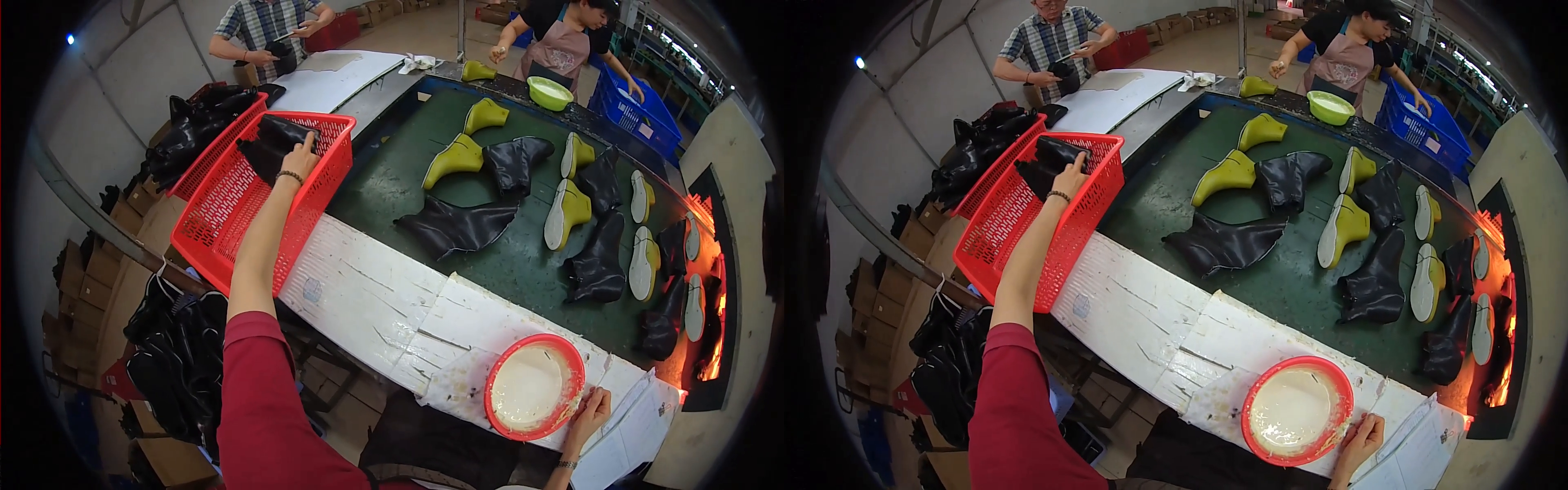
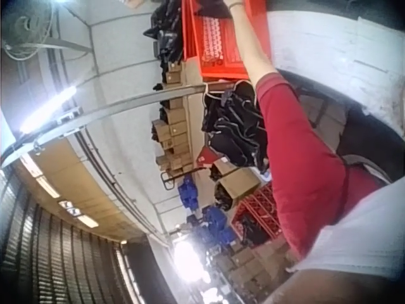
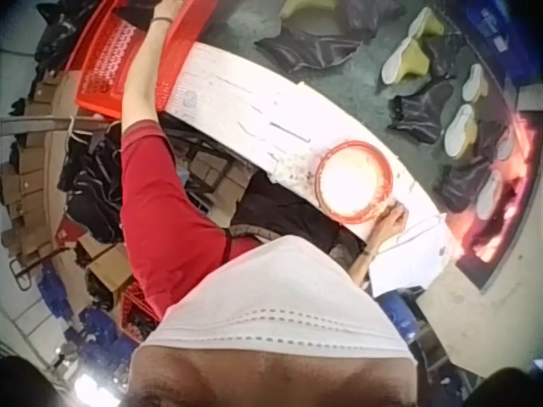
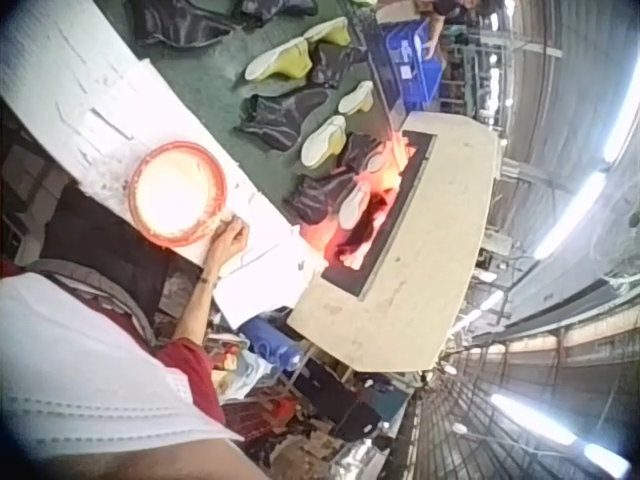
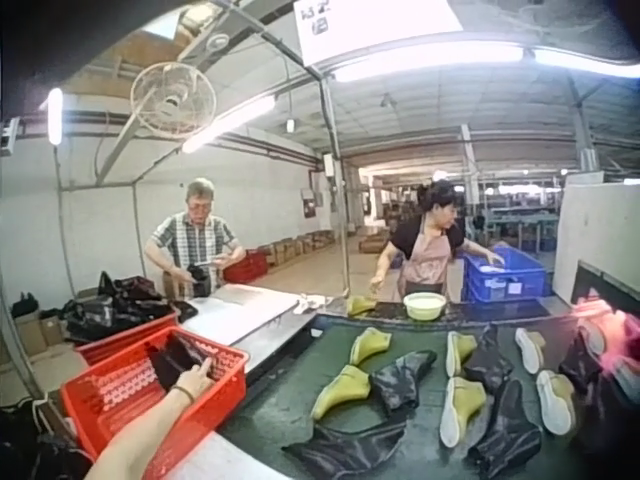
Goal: Applying glue to the edges and soles of black leather boots using a brush and adhesive.
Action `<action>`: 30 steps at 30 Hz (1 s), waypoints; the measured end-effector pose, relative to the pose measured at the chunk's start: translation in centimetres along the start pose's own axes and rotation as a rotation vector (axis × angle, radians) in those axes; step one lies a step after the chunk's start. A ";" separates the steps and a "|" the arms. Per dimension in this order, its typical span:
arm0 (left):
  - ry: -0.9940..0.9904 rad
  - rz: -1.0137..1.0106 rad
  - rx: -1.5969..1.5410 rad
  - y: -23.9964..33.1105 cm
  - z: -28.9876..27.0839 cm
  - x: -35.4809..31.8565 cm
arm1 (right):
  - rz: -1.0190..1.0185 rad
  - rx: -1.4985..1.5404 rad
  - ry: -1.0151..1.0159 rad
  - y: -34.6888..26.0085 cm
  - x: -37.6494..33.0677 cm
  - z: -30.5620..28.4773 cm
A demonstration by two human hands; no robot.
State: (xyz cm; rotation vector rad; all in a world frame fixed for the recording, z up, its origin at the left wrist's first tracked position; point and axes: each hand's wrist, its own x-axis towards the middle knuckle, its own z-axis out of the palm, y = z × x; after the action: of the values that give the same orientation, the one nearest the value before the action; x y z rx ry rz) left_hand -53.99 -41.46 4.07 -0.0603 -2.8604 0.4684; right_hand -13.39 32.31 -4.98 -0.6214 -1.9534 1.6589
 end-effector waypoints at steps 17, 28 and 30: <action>0.398 -0.895 -0.309 -6.4 -2.6 -8.8 | 0.014 0.103 -0.084 -0.4 0.0 0.4; 1.002 -0.034 -0.357 -2.7 -31.2 -14.1 | 0.003 0.044 -0.054 -0.2 0.2 -0.3; 1.013 -0.050 -0.459 0.4 -33.8 -15.1 | -0.003 0.062 -0.051 0.2 0.4 -0.5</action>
State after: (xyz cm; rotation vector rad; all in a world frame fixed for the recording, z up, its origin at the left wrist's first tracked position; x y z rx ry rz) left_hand -31.13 -31.82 31.52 -0.2288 -1.8965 -0.2105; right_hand -13.34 33.00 -5.11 -0.5580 -1.9293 1.7424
